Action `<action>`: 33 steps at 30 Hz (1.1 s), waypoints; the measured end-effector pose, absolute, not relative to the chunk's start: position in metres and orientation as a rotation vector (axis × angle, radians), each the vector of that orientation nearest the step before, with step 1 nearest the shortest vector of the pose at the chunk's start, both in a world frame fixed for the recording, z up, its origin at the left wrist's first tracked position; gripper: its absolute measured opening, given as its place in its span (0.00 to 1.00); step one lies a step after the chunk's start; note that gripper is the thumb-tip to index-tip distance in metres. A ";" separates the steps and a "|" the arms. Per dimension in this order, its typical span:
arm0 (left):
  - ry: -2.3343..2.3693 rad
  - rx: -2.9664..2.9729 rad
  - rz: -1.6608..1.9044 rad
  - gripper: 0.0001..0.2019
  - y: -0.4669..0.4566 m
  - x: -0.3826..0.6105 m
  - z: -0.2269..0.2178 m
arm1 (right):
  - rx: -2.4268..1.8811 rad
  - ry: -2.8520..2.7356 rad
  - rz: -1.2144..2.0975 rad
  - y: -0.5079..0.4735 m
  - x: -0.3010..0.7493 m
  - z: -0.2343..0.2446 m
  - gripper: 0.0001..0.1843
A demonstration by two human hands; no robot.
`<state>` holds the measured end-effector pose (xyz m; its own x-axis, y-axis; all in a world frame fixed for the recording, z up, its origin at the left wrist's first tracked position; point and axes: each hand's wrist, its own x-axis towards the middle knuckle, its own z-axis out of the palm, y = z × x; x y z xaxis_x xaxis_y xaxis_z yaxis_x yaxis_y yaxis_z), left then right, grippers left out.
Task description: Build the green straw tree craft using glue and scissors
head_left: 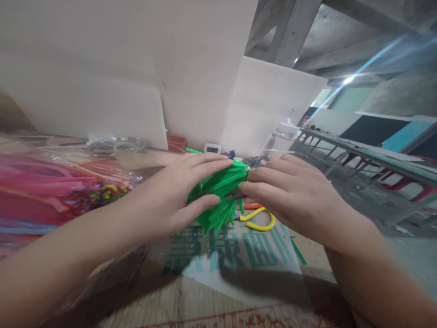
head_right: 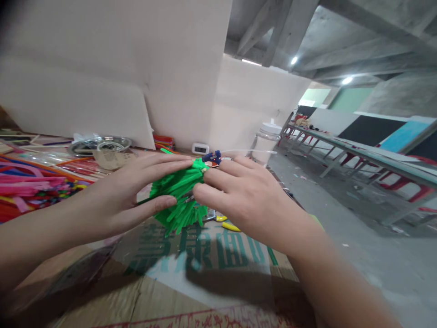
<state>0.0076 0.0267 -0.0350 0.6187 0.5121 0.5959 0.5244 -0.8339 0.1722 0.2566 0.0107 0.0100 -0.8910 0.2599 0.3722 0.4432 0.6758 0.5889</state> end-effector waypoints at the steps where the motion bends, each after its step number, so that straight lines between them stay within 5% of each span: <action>1: -0.895 -2.809 -1.025 0.27 0.027 0.008 -0.035 | -0.562 -2.633 -1.027 0.011 0.257 0.010 0.08; 33: -0.941 -2.792 -1.015 0.26 0.029 0.007 -0.035 | -0.591 -2.631 -0.848 0.006 0.260 0.013 0.10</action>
<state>0.0067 0.0291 -0.0351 0.6052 0.5331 0.5912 0.5493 -0.8172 0.1745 0.2599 0.0062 0.0131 -0.8655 0.2870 0.4105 0.4727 0.7391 0.4798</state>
